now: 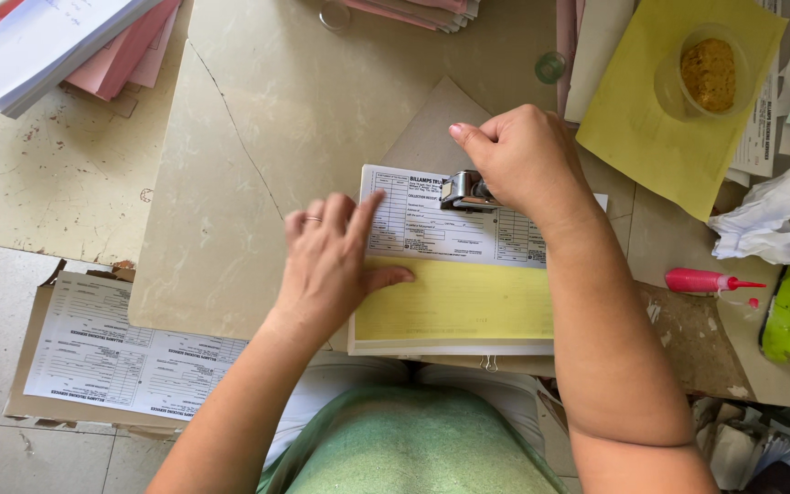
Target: The person repeatedly stamps a stack of yellow and white paper forms using a handheld rubber stamp. They tear off the top copy after each stamp and continue processing the next sheet in the stack.
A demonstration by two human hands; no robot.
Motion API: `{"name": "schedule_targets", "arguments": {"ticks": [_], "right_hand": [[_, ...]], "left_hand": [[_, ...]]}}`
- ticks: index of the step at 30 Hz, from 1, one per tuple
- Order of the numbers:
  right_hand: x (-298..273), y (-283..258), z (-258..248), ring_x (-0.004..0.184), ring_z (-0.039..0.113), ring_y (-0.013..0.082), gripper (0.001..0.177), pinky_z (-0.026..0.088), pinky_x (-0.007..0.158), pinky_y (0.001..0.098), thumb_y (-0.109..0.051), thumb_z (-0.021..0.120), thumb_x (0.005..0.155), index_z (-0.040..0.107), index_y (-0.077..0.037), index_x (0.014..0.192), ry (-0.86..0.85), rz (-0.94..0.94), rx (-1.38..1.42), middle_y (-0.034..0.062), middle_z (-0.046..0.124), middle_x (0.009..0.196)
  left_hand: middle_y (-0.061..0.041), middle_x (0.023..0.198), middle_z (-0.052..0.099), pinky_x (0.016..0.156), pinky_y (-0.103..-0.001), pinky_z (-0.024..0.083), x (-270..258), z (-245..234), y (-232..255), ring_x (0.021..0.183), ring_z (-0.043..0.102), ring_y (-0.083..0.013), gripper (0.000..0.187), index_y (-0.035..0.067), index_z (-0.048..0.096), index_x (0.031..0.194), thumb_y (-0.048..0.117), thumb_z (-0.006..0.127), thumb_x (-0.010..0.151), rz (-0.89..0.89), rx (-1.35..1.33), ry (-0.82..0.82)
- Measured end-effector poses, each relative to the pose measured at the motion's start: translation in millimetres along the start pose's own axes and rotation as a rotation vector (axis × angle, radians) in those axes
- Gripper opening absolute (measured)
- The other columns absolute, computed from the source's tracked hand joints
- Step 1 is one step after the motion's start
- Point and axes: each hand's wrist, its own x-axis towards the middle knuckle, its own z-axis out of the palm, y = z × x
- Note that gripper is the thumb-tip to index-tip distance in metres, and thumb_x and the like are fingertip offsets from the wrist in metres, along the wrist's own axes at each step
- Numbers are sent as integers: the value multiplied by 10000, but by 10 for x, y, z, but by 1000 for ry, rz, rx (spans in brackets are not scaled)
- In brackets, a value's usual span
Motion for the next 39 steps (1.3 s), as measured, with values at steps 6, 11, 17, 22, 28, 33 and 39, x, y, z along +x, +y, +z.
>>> {"name": "schedule_targets", "arguments": {"ticks": [6, 11, 17, 22, 28, 33, 39], "right_hand": [[-22, -13, -17, 459, 407, 279, 603, 383, 518, 347, -392, 662, 964, 478, -153, 442, -3, -40, 4, 88, 320, 419], [8, 34, 73, 444, 406, 271, 596, 380, 514, 339, -384, 659, 959, 478, -166, 435, 2, -19, 11, 63, 317, 400], [52, 55, 22, 465, 490, 292, 517, 402, 526, 337, -389, 661, 888, 484, -201, 441, 44, 9, -50, 33, 356, 407], [-68, 38, -299, 497, 465, 207, 579, 414, 550, 303, -401, 646, 1007, 507, -190, 487, 136, -33, 6, 34, 335, 436], [27, 76, -58, 503, 529, 319, 527, 445, 547, 372, -376, 651, 970, 601, -161, 492, 34, -5, 2, 97, 481, 443], [31, 50, 25, 497, 521, 328, 541, 435, 541, 368, -400, 657, 940, 540, -168, 466, 11, 15, -12, 93, 420, 436], [19, 35, 26, 503, 523, 336, 549, 442, 560, 365, -389, 651, 936, 526, -170, 449, 3, 4, -14, 94, 415, 433]], "left_hand": [[-152, 1627, 273, 1131, -657, 79, 67, -76, -44, 1490, 195, -381, 1308, 210, 317, 1633, 866, 713, 573, -132, 30, -84], [-135, 1707, 179, 1154, -683, 28, 92, -68, -54, 1568, 66, -388, 1270, 232, 355, 1619, 878, 699, 580, -153, -12, -117], [-76, 1734, 107, 1158, -709, 42, 122, -59, -61, 1580, -13, -385, 1209, 238, 395, 1591, 873, 682, 603, -123, -3, -125], [47, 1289, 572, 1123, -580, 185, 14, 91, -64, 1319, 490, -187, 451, 280, 642, 1138, 495, 814, 781, 265, -166, 32], [2, 982, 611, 1092, -548, 280, -58, 28, 13, 986, 600, -197, 495, 192, 602, 1253, 217, 811, 805, 341, -228, 17], [-5, 1025, 570, 1087, -573, 231, -36, 49, -36, 1020, 544, -208, 815, 187, 556, 1393, 354, 905, 675, 188, -15, -96], [-117, 1440, 391, 1099, -637, 95, 77, -98, 17, 1273, 343, -318, 1281, 102, 376, 1590, 742, 815, 570, -92, 110, -179]]}}
